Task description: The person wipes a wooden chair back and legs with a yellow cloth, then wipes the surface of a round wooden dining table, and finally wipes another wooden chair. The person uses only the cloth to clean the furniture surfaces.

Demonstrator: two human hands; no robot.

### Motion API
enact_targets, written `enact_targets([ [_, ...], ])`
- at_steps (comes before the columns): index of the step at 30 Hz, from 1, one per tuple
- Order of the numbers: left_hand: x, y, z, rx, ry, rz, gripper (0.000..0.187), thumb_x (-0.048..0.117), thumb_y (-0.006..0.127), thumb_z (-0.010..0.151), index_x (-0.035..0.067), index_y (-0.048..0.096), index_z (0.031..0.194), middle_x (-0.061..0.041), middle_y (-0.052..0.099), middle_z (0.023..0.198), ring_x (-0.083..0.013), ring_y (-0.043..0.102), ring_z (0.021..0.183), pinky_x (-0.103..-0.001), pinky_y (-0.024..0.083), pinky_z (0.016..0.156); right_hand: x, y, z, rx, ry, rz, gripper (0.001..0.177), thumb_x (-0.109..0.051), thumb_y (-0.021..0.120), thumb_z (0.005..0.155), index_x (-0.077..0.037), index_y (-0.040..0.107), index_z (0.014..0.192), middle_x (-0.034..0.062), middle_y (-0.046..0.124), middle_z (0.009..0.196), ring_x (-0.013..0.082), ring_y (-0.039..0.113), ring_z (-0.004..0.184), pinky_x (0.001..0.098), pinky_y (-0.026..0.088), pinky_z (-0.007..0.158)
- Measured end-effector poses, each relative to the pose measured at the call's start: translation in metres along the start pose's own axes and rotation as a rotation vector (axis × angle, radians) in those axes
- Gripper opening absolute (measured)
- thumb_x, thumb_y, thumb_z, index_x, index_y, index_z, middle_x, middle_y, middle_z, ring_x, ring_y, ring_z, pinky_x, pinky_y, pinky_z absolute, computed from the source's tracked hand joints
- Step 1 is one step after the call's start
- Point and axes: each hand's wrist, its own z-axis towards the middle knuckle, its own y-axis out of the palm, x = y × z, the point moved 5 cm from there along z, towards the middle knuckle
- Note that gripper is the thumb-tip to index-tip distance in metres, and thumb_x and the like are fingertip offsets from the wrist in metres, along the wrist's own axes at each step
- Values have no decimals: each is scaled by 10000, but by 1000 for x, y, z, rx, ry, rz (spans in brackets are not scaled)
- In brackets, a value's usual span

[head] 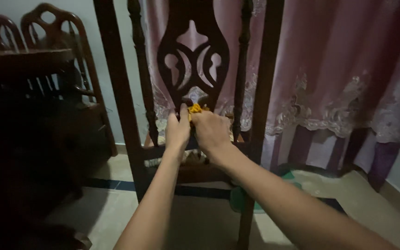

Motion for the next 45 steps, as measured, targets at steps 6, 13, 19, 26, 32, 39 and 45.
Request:
enact_targets([
  [6,-8,3,5,42,-28,109,676,560,442,994,64,528,1444,-224,617,1395,-388,569,1324,-457,428,1090,2,-13,2,-51,-4,-20,236,-30,758,696,-42,770,932,205,716,927,430,698,900,534,539,766],
  [13,-5,2,3,60,32,-7,677,561,469,948,73,561,1408,-210,647,1356,-372,602,1274,-448,436,1059,-3,-25,-4,-137,39,74,302,-60,763,746,-23,778,1045,212,732,956,398,719,900,483,571,829],
  [19,-13,-1,-1,53,-68,55,713,619,497,951,-1,674,1255,-236,724,1248,-357,686,1195,-442,489,1026,12,2,8,-173,-69,107,196,-95,744,825,-73,788,1014,203,737,917,392,721,831,497,567,763],
  [26,-14,-2,1,31,42,108,689,606,441,979,69,595,1382,-209,671,1274,-374,625,1182,-468,467,995,16,24,16,7,-175,-123,104,-8,693,742,-22,725,840,227,705,825,435,701,808,525,565,688],
  [32,-7,-4,-4,-17,108,127,626,532,398,1017,81,553,1421,-218,661,1301,-383,614,1206,-467,451,1004,13,13,13,-86,-92,-53,100,2,708,778,-19,751,866,224,711,827,412,714,800,500,581,714],
  [39,-62,5,37,61,341,218,536,369,415,1031,24,548,1420,-282,637,1299,-441,599,1224,-486,469,1004,2,-7,-20,-122,-72,107,284,29,646,824,-101,812,1015,178,745,815,287,764,717,411,625,757],
  [45,-24,-2,13,8,143,295,571,527,409,1053,66,612,1322,-266,669,1219,-452,611,1176,-518,463,970,2,-9,10,-50,18,157,211,-7,707,739,-34,790,931,232,714,807,388,719,764,486,571,725],
])
